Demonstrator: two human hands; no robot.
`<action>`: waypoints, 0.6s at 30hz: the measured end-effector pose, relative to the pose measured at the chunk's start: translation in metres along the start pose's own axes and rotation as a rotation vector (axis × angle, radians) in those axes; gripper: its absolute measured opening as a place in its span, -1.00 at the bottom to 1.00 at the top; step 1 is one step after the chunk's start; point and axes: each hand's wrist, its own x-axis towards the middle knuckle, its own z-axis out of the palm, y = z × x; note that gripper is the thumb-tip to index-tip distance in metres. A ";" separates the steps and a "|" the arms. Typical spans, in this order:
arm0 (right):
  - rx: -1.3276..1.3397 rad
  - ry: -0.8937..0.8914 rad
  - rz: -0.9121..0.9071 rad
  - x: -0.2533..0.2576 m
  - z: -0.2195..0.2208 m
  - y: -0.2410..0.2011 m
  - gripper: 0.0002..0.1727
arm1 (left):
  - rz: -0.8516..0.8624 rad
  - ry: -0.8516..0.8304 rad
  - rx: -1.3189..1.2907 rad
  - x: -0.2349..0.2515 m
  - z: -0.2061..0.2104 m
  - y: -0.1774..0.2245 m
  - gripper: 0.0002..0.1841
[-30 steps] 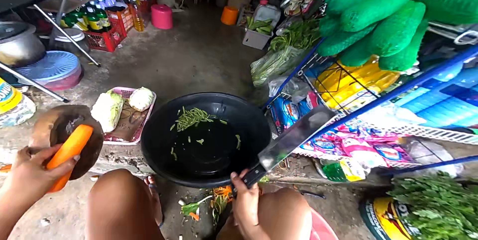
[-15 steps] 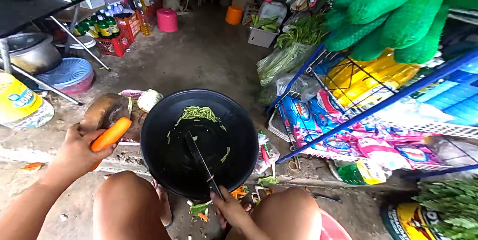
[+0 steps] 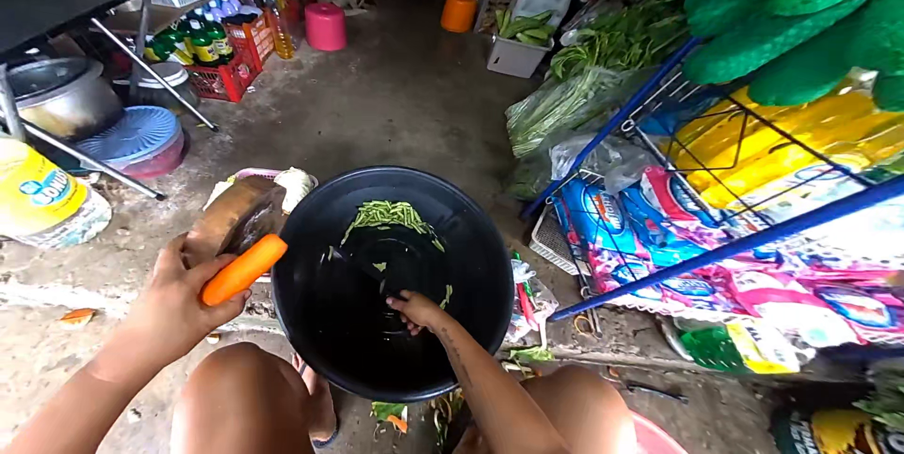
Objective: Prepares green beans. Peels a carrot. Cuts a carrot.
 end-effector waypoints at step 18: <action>0.184 0.312 0.002 0.007 -0.070 0.030 -0.30 | -0.297 -0.363 -0.378 0.066 0.104 0.117 -0.46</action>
